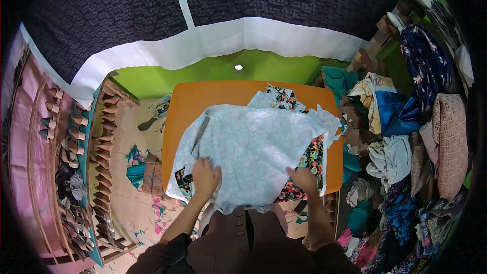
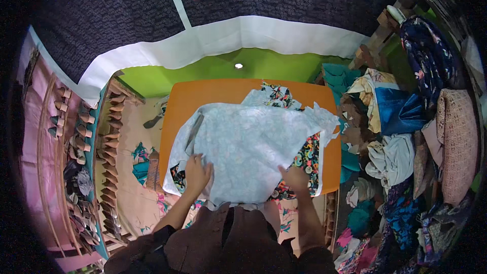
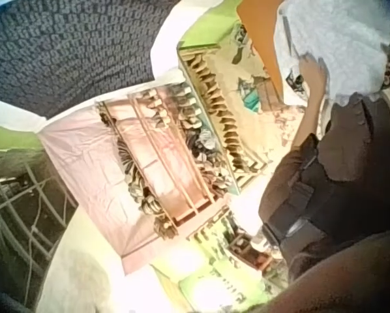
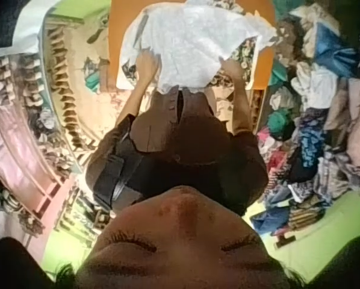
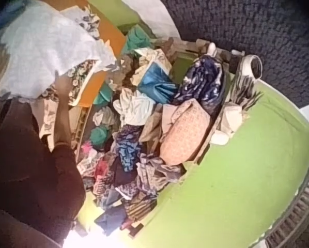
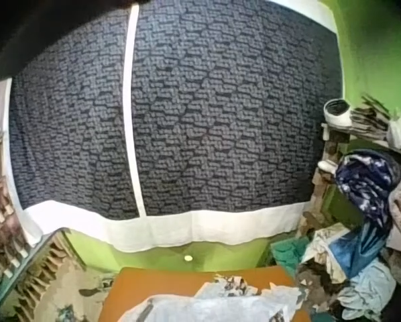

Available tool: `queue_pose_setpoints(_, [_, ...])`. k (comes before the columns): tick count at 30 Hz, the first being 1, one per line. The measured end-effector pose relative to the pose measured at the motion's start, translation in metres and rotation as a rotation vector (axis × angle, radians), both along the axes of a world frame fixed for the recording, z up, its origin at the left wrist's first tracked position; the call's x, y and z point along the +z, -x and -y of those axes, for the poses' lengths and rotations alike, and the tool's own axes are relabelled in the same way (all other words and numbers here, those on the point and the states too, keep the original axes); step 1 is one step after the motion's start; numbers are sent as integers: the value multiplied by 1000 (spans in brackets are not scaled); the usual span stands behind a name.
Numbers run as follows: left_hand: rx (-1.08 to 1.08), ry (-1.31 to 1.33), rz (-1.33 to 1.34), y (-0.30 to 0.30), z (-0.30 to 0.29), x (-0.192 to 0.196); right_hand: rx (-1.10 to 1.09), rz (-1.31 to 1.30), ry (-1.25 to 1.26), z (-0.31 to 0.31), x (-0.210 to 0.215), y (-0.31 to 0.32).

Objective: Cutting out patterns from fabric using scissors for shoe manufacturing.

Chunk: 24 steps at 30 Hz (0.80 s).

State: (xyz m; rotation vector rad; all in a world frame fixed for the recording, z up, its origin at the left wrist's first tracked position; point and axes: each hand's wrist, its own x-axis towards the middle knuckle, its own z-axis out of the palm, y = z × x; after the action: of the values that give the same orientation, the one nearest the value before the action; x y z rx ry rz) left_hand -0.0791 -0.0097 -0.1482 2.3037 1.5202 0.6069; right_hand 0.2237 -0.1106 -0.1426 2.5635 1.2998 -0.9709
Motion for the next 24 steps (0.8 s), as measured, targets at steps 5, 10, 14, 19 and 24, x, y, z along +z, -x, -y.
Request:
queue_pose_setpoints(5, [222,-52,-215,9,48,-16,-12,-198,-52,27,-28,25])
queue_pose_setpoints(10, [251,112,-142,8,37,-32,-290,-498,-453,18,-30,44])
queue_pose_setpoints(14, [198,129,-156,10,29,-25,-709,-1241,-487,10,-39,34])
queue_pose_setpoints(19, [203,145,37,6,17,31,-739,-1822,-769,-28,2,-25])
queue_pose_setpoints(24, [162,68,268,-21,10,58,-700,-1718,-515,-40,-11,-13])
